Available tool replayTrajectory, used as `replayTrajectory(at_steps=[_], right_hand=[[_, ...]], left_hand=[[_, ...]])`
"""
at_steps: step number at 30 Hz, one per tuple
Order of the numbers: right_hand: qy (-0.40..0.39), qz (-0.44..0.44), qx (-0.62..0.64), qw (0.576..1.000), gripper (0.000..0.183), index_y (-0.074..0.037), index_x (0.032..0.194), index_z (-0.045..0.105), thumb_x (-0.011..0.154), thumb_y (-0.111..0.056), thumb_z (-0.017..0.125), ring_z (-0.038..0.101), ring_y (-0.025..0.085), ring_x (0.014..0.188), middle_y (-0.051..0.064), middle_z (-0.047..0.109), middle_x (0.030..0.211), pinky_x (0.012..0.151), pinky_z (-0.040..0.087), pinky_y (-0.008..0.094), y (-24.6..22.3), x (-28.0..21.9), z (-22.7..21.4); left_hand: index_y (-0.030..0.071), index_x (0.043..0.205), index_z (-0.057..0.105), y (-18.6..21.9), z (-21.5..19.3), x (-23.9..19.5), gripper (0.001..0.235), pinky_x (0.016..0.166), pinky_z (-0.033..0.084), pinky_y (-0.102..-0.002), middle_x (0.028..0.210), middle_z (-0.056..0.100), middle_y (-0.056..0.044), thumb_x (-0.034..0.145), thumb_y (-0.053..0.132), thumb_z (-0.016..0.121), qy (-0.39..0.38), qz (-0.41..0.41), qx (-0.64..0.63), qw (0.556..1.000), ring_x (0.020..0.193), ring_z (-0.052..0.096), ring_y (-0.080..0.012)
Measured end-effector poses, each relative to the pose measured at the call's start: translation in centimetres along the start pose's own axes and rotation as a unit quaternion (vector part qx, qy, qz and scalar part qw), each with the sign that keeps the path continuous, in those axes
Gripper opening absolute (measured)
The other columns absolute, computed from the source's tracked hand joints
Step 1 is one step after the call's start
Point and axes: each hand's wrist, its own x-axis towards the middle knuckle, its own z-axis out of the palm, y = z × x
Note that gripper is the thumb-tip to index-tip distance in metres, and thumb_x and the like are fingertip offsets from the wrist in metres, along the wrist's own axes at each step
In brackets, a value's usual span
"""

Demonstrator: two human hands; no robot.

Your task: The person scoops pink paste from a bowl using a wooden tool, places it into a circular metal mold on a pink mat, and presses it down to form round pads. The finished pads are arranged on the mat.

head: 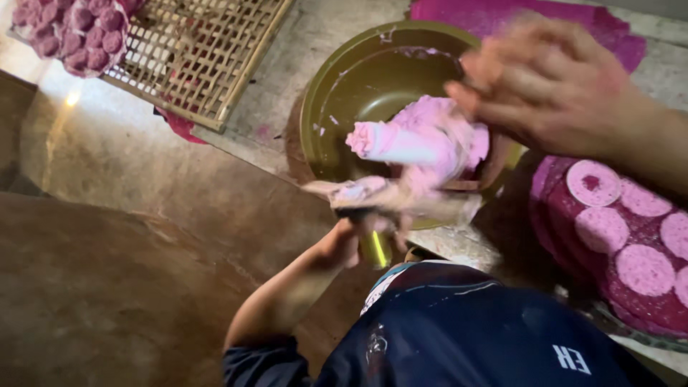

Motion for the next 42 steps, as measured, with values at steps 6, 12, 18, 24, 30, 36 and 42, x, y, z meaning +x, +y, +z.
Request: replayTrajectory(at_steps=[6,12,18,24,30,36,42], right_hand=[[-0.471,0.131,0.313,0.814,0.055,-0.005,0.122,0.054,0.085,-0.041,0.071,0.07,0.033,0.1,0.017,0.065,0.11,0.082,0.06,0.045,-13.0,5.5,6.8],[-0.484,0.042,0.342,0.804,0.049,-0.002,0.116,0.06,0.075,-0.026,0.069,0.074,0.033,0.092,0.018,0.066,0.112,0.072,0.062,0.041,-15.7,4.2,10.6],[-0.504,-0.013,0.259,0.824,0.021,-0.003,0.107,0.066,0.094,-0.017,0.056,0.077,0.027,0.085,0.014,0.071,0.097,0.071,0.063,0.038,-14.3,5.1,10.0],[-0.497,-0.008,0.376,0.782,0.027,-0.009,0.115,0.065,0.094,-0.02,0.054,0.074,0.029,0.088,0.011,0.073,0.095,0.077,0.059,0.041,-14.3,2.8,8.7],[-0.535,0.207,0.491,0.655,0.04,-0.026,0.131,0.072,0.096,-0.039,0.056,0.074,0.025,0.098,0.006,0.078,0.113,0.089,0.056,0.041,-10.6,2.2,2.9],[-0.384,0.236,0.592,0.668,0.045,-0.02,0.135,0.068,0.101,-0.047,0.057,0.079,0.021,0.088,0.006,0.083,0.107,0.078,0.061,0.037,-3.4,-0.6,-1.0],[-0.577,0.241,0.276,0.73,0.043,-0.045,0.134,0.069,0.095,-0.053,0.053,0.074,0.022,0.077,-0.004,0.076,0.099,0.066,0.06,0.037,-0.2,5.2,-3.8]], left_hand=[[0.0,0.099,0.064,-0.2,-5.4,5.2,0.013,0.068,0.048,-0.031,0.084,0.06,-0.008,0.1,0.004,0.076,0.276,0.146,0.317,0.895,0.072,0.052,-0.0151],[0.002,0.122,0.065,-0.1,-4.5,7.6,0.032,0.095,0.052,-0.034,0.133,0.061,-0.019,0.092,0.008,0.075,0.321,0.28,0.436,0.793,0.111,0.063,-0.0252],[0.005,0.145,0.051,0.2,-4.2,7.5,0.06,0.096,0.054,-0.032,0.124,0.068,-0.009,0.092,0.014,0.077,0.345,0.203,0.303,0.865,0.109,0.068,-0.0192],[0.01,0.121,0.068,-1.3,-4.9,7.9,0.032,0.097,0.055,-0.034,0.136,0.065,-0.014,0.092,0.012,0.079,0.349,0.248,0.406,0.808,0.115,0.068,-0.0248],[0.01,0.109,0.074,-1.5,-5.6,8.1,0.02,0.088,0.055,-0.03,0.111,0.069,-0.007,0.092,0.016,0.082,0.377,0.15,0.425,0.809,0.097,0.069,-0.0225],[0.019,0.125,0.067,2.1,-4.1,8.6,0.043,0.097,0.06,-0.032,0.145,0.066,-0.013,0.086,0.019,0.083,0.302,0.238,0.572,0.724,0.12,0.071,-0.0252],[0.006,0.145,0.054,4.3,0.0,9.2,0.076,0.104,0.058,-0.039,0.142,0.061,-0.014,0.079,0.031,0.083,0.088,0.298,0.403,0.861,0.125,0.067,-0.0242]])
